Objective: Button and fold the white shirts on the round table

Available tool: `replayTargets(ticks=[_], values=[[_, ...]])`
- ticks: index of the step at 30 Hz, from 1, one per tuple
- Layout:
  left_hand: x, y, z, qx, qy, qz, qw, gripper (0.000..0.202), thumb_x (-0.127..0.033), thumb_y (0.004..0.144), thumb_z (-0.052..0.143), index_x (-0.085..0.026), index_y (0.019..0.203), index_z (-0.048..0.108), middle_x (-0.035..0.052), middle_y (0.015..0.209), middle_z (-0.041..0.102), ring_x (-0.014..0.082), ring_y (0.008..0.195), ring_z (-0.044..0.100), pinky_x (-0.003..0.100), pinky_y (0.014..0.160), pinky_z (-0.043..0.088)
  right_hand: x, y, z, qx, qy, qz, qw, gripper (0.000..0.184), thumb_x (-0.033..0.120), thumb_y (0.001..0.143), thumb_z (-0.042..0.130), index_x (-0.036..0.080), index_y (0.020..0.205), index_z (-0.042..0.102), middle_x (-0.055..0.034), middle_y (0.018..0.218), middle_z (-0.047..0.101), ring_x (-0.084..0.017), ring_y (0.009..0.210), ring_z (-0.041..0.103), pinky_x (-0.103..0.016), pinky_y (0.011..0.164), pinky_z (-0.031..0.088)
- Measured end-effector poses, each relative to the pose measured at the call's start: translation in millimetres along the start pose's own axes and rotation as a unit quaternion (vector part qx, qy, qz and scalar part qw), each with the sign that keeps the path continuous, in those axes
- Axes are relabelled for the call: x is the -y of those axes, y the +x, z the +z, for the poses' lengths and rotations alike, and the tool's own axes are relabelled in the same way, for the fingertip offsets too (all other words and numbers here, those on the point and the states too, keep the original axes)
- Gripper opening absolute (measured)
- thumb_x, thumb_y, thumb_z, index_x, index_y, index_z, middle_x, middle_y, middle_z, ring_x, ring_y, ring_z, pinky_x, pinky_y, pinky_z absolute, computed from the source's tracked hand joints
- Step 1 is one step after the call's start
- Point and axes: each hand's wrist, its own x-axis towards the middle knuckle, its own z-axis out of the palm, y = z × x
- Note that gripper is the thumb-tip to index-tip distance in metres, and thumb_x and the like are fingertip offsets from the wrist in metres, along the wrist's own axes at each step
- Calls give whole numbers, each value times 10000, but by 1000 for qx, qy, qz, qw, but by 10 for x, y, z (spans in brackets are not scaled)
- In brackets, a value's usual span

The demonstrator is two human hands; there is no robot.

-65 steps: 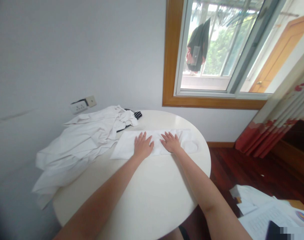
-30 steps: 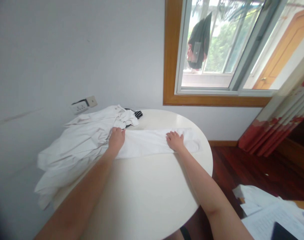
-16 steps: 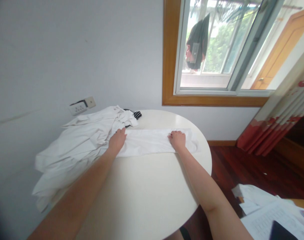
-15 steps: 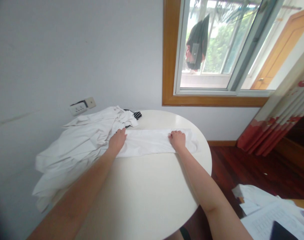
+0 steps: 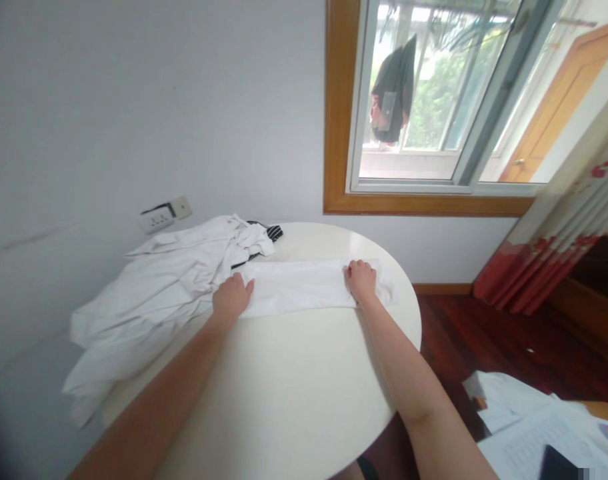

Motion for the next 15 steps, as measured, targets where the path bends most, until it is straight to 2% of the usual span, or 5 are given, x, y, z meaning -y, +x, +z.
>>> replayTargets(ticks=[3, 7, 12, 15], values=[[18, 5, -14, 12, 11, 26, 1000, 386, -381, 937, 287, -121, 1038, 555, 146, 943, 622, 272, 871, 623, 333, 670, 465, -110, 41, 13, 22, 41, -15, 999, 337, 365, 966, 345, 205, 1104, 607, -98, 1094, 625, -210, 1013, 549, -296, 829, 387], [30, -5, -30, -5, 16, 54, 998, 359, -323, 953, 257, -134, 1035, 551, 135, 954, 621, 256, 865, 630, 307, 656, 461, -328, 72, -20, 29, 61, -27, 997, 352, 241, 945, 355, 214, 1223, 569, -83, 1176, 606, -182, 1062, 540, -265, 880, 380], [62, 24, -25, -17, 4, 36, 999, 405, -291, 975, 175, -101, 1031, 528, 147, 901, 650, 236, 828, 652, 290, 661, 460, -440, 22, -50, 48, -2, 29, 998, 351, 372, 916, 422, 207, 1145, 630, -116, 1159, 604, -259, 1051, 537, -334, 829, 414], [111, 62, -28, -11, -1, 22, 1000, 434, -290, 979, 136, -90, 1066, 511, 146, 842, 669, 248, 801, 664, 303, 642, 463, -421, -1, -52, 34, -16, 46, 998, 349, 366, 930, 397, 191, 1107, 642, -135, 1124, 602, -263, 1046, 525, -336, 816, 411]])
